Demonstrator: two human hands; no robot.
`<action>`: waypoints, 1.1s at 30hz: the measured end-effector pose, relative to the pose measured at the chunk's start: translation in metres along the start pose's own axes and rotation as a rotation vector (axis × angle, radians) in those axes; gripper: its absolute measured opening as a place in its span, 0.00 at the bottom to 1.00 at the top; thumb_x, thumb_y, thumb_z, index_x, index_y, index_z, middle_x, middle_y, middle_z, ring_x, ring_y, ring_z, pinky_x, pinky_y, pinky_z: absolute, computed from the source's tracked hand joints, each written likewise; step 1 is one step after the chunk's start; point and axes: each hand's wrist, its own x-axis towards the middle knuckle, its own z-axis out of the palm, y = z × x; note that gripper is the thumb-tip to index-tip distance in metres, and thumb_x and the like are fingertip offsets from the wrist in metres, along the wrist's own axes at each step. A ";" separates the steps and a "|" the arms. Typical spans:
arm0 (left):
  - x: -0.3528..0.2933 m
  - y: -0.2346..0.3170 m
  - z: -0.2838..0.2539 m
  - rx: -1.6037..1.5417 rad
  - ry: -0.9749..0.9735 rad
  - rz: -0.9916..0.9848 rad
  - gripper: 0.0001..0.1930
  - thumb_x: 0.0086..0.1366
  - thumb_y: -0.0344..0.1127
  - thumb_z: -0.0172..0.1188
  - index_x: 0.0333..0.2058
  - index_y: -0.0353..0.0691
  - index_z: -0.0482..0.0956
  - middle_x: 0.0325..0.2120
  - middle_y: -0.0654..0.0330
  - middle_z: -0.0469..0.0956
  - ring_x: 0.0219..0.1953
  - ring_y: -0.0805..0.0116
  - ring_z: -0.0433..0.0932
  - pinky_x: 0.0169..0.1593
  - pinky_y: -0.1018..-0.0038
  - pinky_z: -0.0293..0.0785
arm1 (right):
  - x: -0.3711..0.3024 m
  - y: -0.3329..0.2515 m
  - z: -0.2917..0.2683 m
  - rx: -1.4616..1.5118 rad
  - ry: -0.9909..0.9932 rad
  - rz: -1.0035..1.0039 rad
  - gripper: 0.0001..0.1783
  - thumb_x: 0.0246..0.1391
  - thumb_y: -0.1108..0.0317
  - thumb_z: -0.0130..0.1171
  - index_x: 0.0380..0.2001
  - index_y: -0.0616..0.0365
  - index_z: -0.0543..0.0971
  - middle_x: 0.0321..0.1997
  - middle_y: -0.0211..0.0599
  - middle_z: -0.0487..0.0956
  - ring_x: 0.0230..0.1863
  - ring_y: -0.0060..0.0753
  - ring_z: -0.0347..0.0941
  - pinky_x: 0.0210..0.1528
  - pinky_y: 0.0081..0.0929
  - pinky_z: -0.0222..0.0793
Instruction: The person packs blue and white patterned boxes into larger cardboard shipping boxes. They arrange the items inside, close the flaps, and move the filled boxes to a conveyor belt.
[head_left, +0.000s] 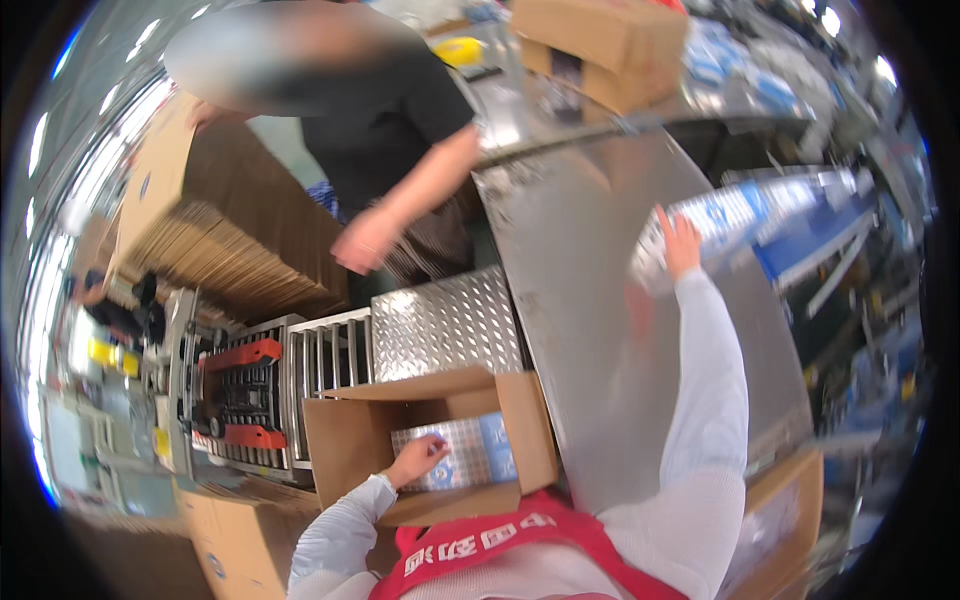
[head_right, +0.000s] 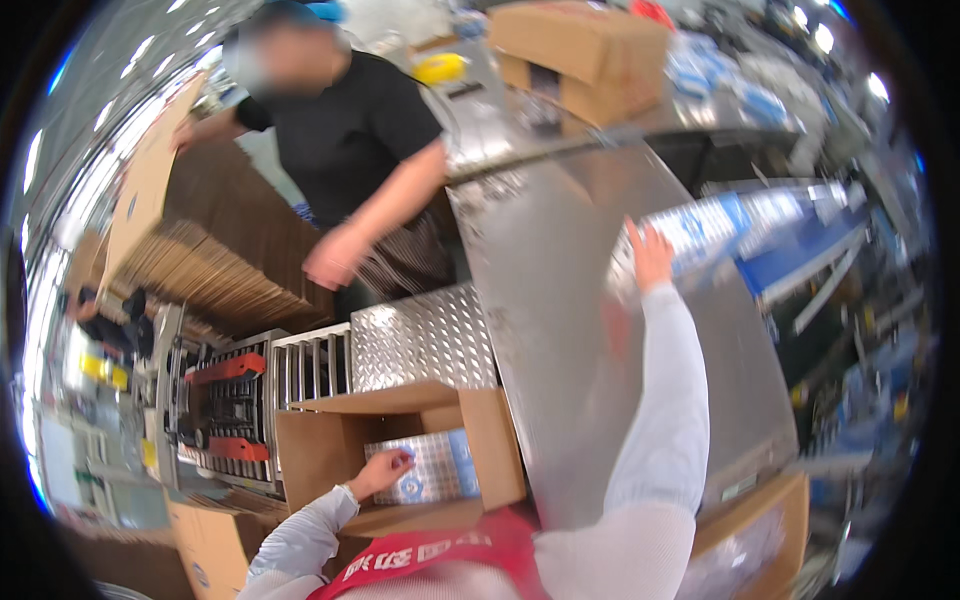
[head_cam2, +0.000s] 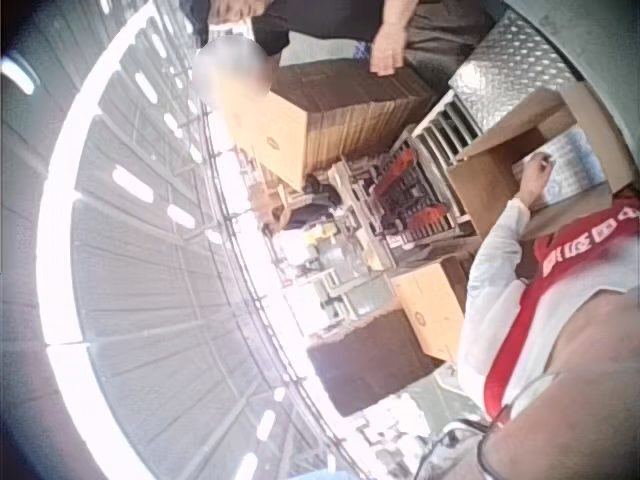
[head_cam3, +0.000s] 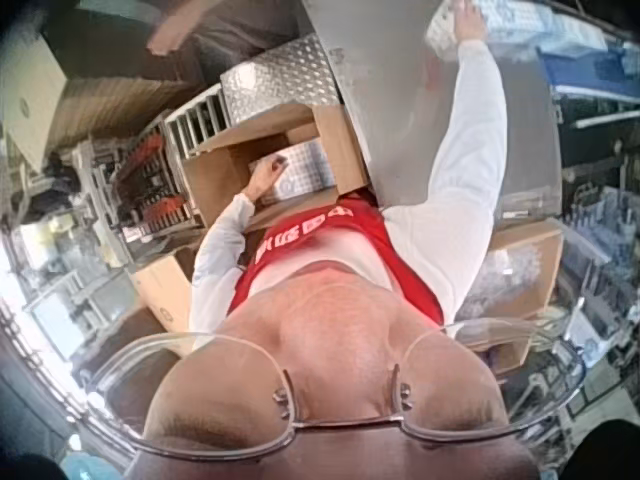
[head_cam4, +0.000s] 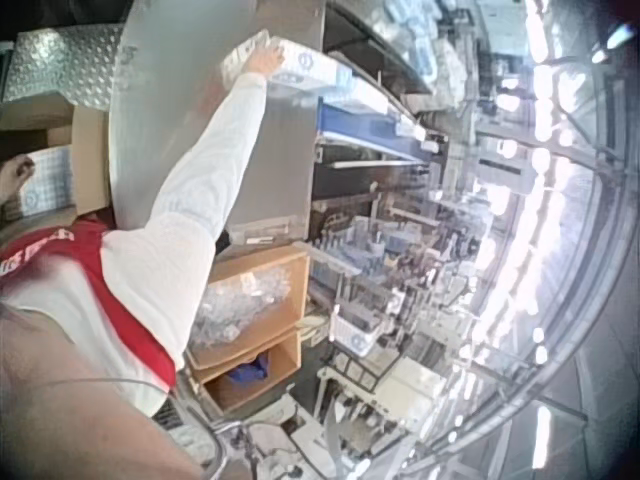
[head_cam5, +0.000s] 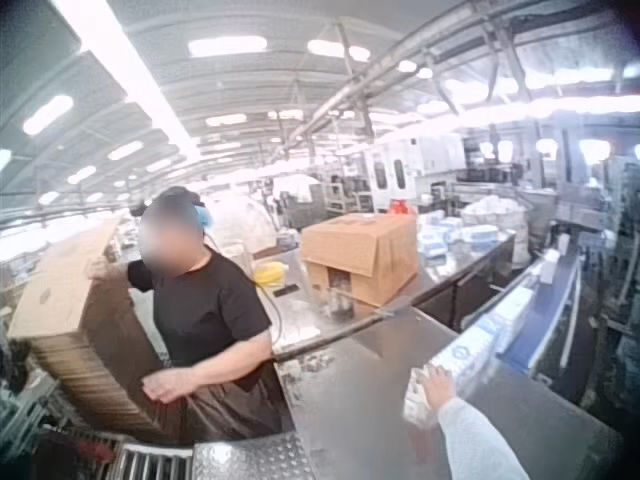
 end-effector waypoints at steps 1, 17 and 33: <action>0.001 0.039 -0.014 0.007 -0.005 -0.007 0.13 0.64 0.39 0.63 0.40 0.36 0.80 0.32 0.51 0.81 0.34 0.62 0.82 0.38 0.68 0.79 | 0.005 0.010 0.008 0.017 0.048 0.012 0.16 0.54 0.66 0.53 0.45 0.48 0.81 0.64 0.37 0.69 0.67 0.46 0.59 0.65 0.52 0.55; 0.159 0.238 0.005 -0.145 -0.160 0.472 0.10 0.66 0.33 0.61 0.43 0.35 0.80 0.34 0.57 0.81 0.33 0.69 0.79 0.39 0.74 0.75 | -0.056 -0.011 -0.077 0.279 0.113 0.073 0.13 0.56 0.66 0.54 0.42 0.45 0.83 0.57 0.38 0.70 0.63 0.49 0.64 0.63 0.61 0.57; 0.117 0.333 0.115 0.475 0.005 1.096 0.52 0.48 0.44 0.67 0.71 0.44 0.49 0.65 0.27 0.46 0.60 0.32 0.59 0.61 0.46 0.59 | -0.666 0.032 -0.122 0.328 0.243 1.502 0.46 0.54 0.38 0.59 0.68 0.51 0.60 0.73 0.63 0.49 0.74 0.66 0.42 0.73 0.57 0.39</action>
